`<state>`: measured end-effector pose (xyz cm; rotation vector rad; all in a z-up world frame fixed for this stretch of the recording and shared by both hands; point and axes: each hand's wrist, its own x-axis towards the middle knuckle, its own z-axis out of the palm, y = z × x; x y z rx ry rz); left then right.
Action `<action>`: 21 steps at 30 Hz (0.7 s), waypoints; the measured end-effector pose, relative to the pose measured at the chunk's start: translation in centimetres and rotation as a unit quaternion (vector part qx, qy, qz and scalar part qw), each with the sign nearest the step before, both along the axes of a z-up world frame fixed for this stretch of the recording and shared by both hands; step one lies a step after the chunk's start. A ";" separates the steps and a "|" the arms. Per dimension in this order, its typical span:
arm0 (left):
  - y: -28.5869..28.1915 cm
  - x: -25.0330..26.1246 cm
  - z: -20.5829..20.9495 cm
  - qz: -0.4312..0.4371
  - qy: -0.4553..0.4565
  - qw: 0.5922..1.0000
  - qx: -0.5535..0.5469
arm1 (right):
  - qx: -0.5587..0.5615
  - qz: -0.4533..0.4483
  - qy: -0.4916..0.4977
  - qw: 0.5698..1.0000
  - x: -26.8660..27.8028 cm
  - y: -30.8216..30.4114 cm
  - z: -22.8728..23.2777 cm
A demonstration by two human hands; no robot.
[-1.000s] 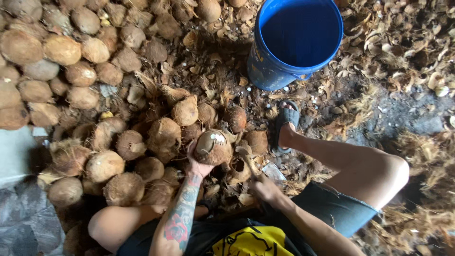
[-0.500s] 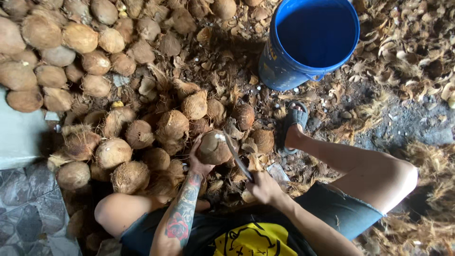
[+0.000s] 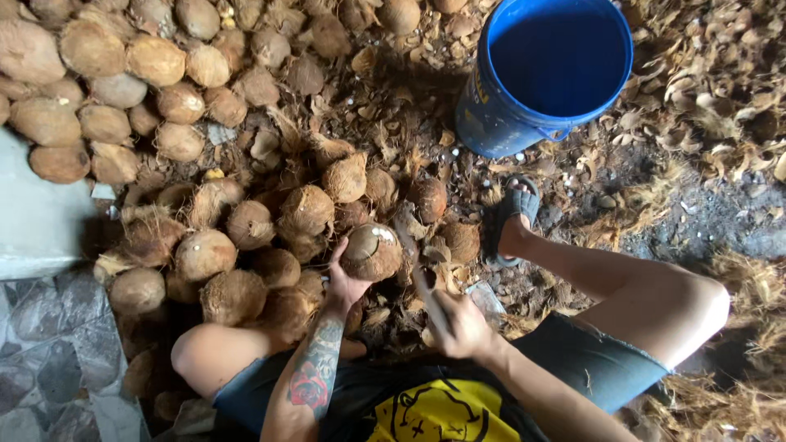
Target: The person sits on the floor surrounded by coconuts and uses a machete to peel the husks off individual coconuts. They hold the coconut in one hand and strike it repeatedly with the machete to remove the fibrous outer layer, then place the peeled coconut into a black container.
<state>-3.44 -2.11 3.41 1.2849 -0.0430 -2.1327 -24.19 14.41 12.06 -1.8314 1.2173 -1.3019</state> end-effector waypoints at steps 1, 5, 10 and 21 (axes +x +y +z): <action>0.0 0.0 -0.4 -0.010 0.030 1.000 0.001 | 0.090 0.023 0.155 0.984 -0.4 0.5 -2.6; 1.4 0.4 -1.9 -0.015 -0.001 0.999 -0.034 | -0.129 -0.008 0.314 0.941 -0.6 3.2 -8.0; -0.6 -0.6 0.4 0.000 0.279 0.934 -0.223 | 0.514 -0.014 0.016 0.857 0.3 -0.5 2.5; 0.7 0.1 2.6 -0.002 -0.006 1.000 -0.024 | -0.017 -0.015 -0.066 0.998 0.7 -0.6 8.0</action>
